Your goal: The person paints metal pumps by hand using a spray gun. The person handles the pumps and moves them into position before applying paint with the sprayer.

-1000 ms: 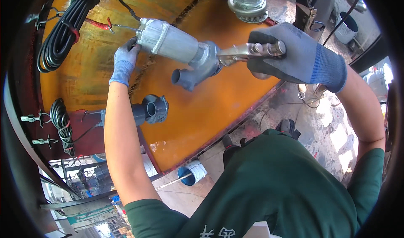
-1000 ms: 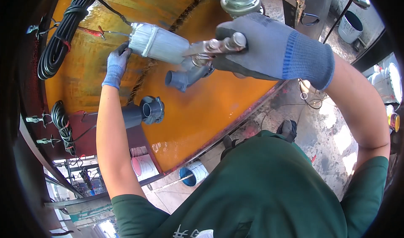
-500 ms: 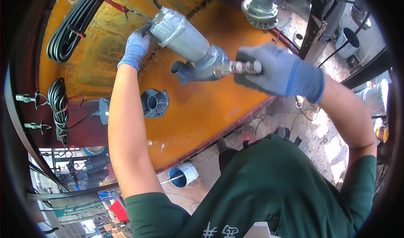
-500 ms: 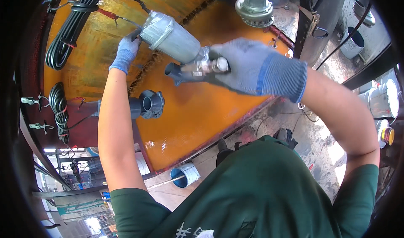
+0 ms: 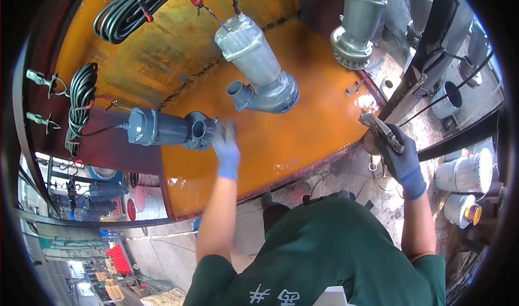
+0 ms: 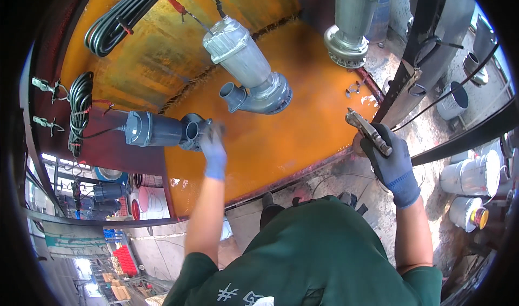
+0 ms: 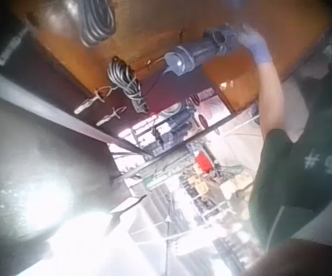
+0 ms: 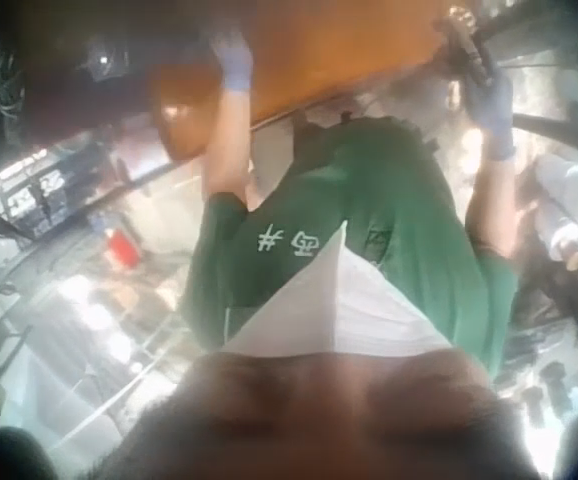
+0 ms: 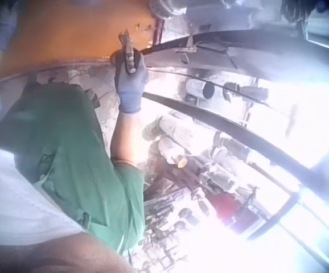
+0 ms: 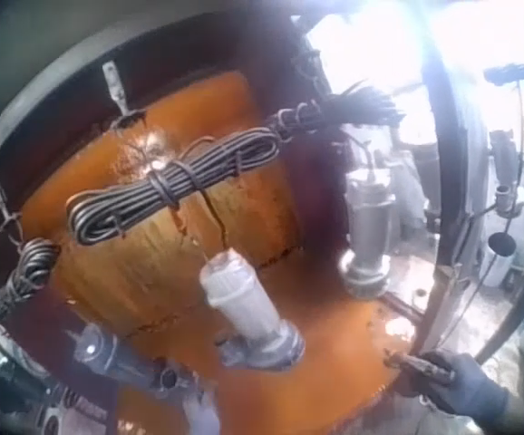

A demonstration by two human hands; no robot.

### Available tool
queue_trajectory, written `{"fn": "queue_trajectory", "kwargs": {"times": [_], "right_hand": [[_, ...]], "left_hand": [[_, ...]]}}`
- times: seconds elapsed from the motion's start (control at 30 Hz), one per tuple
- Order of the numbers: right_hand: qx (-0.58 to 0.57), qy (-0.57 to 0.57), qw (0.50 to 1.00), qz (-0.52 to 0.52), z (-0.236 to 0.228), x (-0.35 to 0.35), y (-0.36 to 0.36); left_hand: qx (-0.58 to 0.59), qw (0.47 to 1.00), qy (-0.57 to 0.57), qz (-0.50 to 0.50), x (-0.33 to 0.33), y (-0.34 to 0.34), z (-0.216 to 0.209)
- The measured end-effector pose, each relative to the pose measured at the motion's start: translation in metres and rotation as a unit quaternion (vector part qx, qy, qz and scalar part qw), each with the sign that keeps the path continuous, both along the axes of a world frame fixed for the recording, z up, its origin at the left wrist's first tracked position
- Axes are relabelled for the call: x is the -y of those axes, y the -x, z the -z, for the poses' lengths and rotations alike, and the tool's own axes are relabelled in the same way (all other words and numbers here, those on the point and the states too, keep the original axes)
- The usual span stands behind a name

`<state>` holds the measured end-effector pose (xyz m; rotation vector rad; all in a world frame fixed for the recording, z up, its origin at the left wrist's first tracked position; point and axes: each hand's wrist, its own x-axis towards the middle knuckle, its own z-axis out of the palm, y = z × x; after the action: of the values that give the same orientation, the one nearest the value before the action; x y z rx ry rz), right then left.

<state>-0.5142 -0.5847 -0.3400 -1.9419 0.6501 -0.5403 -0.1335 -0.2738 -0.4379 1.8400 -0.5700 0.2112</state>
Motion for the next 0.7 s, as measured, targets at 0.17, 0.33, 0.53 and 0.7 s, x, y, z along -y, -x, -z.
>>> {"fn": "queue_trajectory", "kwargs": {"times": [0.17,0.33,0.53,0.7], "right_hand": [[0.018,0.073,0.996,-0.037,0.021,-0.003,-0.01],[0.024,0.008,0.973,-0.23,0.019,-0.03,-0.034],[0.024,-0.042,0.974,-0.222,0.062,-0.09,-0.052],[-0.124,-0.099,0.979,-0.132,0.154,-0.122,-0.043]], "left_hand": [[-0.271,0.926,-0.199,-0.171,-0.182,0.163,0.196],[-0.485,0.82,0.001,-0.305,-0.387,0.3,0.273],[-0.509,0.714,0.078,-0.474,-0.524,0.361,0.28],[-0.507,0.607,0.164,-0.59,-0.608,0.314,0.282]]}}
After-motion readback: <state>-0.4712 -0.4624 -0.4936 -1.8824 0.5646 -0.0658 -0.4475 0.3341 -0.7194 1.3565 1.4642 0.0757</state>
